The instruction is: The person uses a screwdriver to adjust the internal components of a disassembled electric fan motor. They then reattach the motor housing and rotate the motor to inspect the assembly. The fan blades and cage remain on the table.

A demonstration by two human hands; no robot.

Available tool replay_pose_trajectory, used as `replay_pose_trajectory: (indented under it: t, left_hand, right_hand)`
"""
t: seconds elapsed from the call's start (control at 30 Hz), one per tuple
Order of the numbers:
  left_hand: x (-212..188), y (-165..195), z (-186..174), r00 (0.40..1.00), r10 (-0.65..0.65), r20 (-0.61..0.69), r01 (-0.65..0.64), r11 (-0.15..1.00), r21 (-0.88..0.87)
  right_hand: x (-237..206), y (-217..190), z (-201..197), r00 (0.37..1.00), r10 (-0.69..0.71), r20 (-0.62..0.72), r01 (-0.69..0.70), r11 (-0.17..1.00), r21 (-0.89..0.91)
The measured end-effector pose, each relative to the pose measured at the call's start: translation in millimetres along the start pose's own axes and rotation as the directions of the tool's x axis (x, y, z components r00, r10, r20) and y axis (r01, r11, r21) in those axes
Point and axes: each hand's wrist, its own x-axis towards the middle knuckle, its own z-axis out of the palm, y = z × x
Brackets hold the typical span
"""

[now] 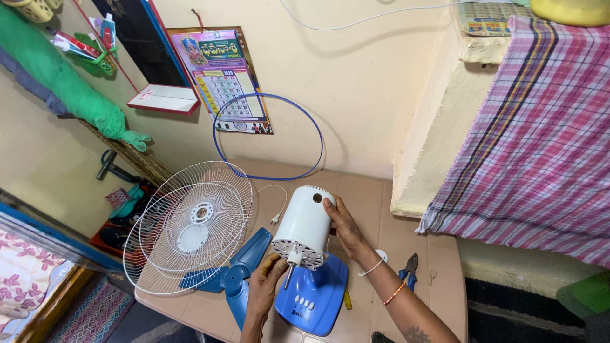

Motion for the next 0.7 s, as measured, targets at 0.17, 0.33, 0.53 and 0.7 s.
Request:
replay_pose_trajectory:
  t: [0.17,0.33,0.53,0.7]
  left_hand:
    - [-10.2,35.6,6.6,0.984,0.162,-0.069,-0.162,0.987,0.005]
    - [-0.2,38.7,11.8,0.973,0.190,-0.129,-0.185,0.982,0.048]
    - [4.8,24.5,5.1,0.972,0.211,-0.105,-0.215,0.976,-0.021]
    - [8.8,55.2,7.1,0.982,0.191,-0.010,-0.190,0.981,0.030]
  right_hand:
    - [1.2,-10.1,1.2,0.995,-0.100,-0.005,0.100,0.995,-0.018]
    - [9.0,2.9,-7.4,0.980,-0.197,0.038,0.200,0.976,-0.082]
    - [-16.6,-37.7,5.2,0.982,-0.188,-0.013,0.182,0.963,-0.197]
    - [-127.9,-143.6,21.4,0.565,-0.824,0.046,0.825,0.564,-0.025]
